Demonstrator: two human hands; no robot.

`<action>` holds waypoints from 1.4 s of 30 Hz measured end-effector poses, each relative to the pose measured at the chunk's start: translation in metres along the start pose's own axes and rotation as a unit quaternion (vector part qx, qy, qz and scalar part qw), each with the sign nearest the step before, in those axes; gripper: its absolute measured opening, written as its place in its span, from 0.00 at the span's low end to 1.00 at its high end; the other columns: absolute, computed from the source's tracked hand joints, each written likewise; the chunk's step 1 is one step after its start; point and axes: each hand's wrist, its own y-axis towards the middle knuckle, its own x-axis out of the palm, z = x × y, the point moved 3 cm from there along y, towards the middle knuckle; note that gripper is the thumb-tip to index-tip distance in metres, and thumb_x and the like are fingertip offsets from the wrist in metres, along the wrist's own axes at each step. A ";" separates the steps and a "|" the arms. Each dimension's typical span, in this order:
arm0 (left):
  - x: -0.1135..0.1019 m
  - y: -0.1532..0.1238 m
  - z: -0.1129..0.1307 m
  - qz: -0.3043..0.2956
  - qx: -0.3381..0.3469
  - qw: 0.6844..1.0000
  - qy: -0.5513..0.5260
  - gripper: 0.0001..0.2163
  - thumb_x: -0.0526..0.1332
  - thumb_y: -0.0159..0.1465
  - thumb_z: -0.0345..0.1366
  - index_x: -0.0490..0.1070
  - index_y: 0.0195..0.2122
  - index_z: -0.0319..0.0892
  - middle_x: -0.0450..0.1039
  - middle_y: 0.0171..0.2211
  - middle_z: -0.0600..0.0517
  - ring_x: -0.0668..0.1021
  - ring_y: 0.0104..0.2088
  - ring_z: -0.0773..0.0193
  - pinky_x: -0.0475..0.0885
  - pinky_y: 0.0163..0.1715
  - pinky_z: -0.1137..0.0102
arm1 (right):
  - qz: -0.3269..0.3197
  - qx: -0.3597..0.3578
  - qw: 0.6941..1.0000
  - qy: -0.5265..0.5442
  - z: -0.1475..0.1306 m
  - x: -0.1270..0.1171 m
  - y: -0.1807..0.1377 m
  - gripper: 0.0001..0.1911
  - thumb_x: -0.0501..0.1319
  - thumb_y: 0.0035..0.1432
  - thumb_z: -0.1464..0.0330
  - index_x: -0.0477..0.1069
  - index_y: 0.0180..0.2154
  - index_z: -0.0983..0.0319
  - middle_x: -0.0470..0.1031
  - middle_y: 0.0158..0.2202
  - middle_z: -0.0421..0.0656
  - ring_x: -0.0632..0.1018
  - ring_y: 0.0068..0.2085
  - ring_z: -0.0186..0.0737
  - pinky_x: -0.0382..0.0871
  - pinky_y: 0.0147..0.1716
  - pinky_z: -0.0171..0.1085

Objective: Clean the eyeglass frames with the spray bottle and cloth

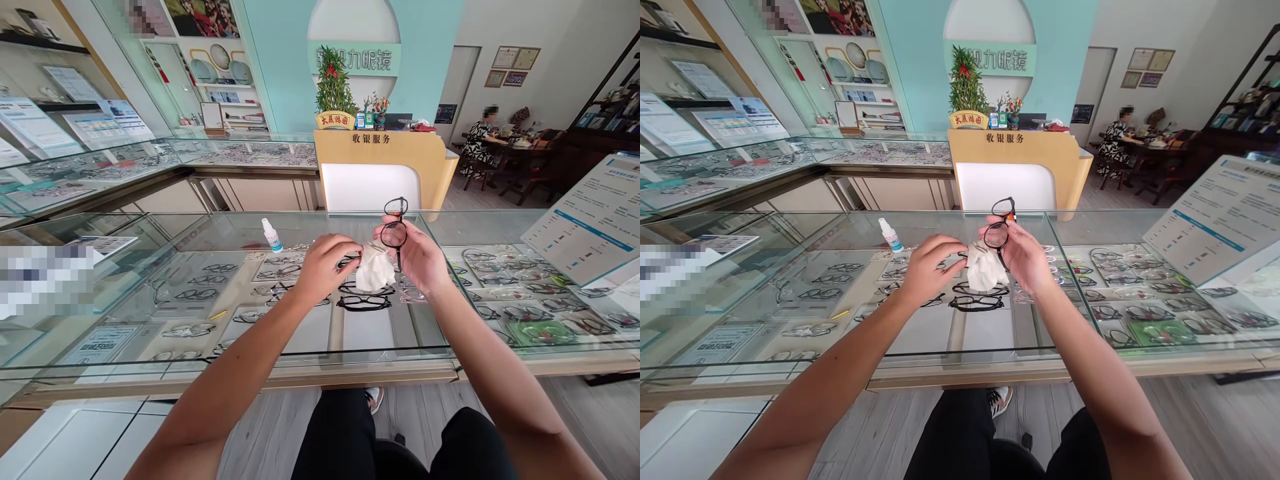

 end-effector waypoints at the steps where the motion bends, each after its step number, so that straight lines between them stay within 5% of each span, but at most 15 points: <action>1: 0.000 0.000 0.000 0.011 0.013 1.000 0.006 0.04 0.67 0.75 0.36 0.83 0.46 0.48 0.85 0.43 0.48 0.84 0.43 0.58 0.74 0.46 0.63 | -0.005 0.000 1.000 0.002 0.000 0.000 0.000 0.19 0.70 0.65 0.55 0.85 0.52 0.58 0.89 0.47 0.47 0.85 0.49 0.48 0.81 0.54 0.45; 22: 0.006 -0.001 0.000 -0.012 -0.003 0.999 0.037 0.07 0.66 0.74 0.39 0.81 0.38 0.51 0.85 0.35 0.50 0.78 0.35 0.58 0.65 0.39 0.58 | -0.001 0.029 1.000 0.010 0.008 -0.001 0.001 0.20 0.67 0.67 0.53 0.83 0.53 0.58 0.88 0.50 0.50 0.86 0.53 0.51 0.84 0.51 0.46; 35: -0.003 0.000 0.006 0.001 0.000 0.999 0.032 0.06 0.64 0.57 0.32 0.67 0.31 0.48 0.78 0.31 0.51 0.76 0.32 0.55 0.66 0.38 0.59 | 0.036 0.002 0.999 0.014 -0.005 -0.008 0.003 0.19 0.69 0.65 0.54 0.84 0.51 0.56 0.87 0.48 0.47 0.85 0.52 0.48 0.83 0.61 0.46; 39: -0.004 0.000 0.007 0.020 -0.089 0.986 -0.141 0.06 0.60 0.63 0.33 0.62 0.34 0.48 0.84 0.47 0.45 0.82 0.46 0.52 0.71 0.46 0.58 | 0.026 -0.008 1.000 -0.014 -0.005 -0.005 0.001 0.20 0.70 0.64 0.53 0.84 0.51 0.57 0.87 0.49 0.49 0.85 0.50 0.48 0.82 0.60 0.48; 42: 0.003 -0.002 0.000 0.039 -0.221 0.933 -0.280 0.07 0.58 0.67 0.38 0.58 0.35 0.48 0.83 0.43 0.48 0.82 0.44 0.54 0.72 0.45 0.60 | 0.014 -0.011 0.999 -0.029 -0.002 -0.004 0.000 0.21 0.70 0.64 0.53 0.85 0.52 0.57 0.87 0.50 0.49 0.85 0.50 0.49 0.81 0.61 0.48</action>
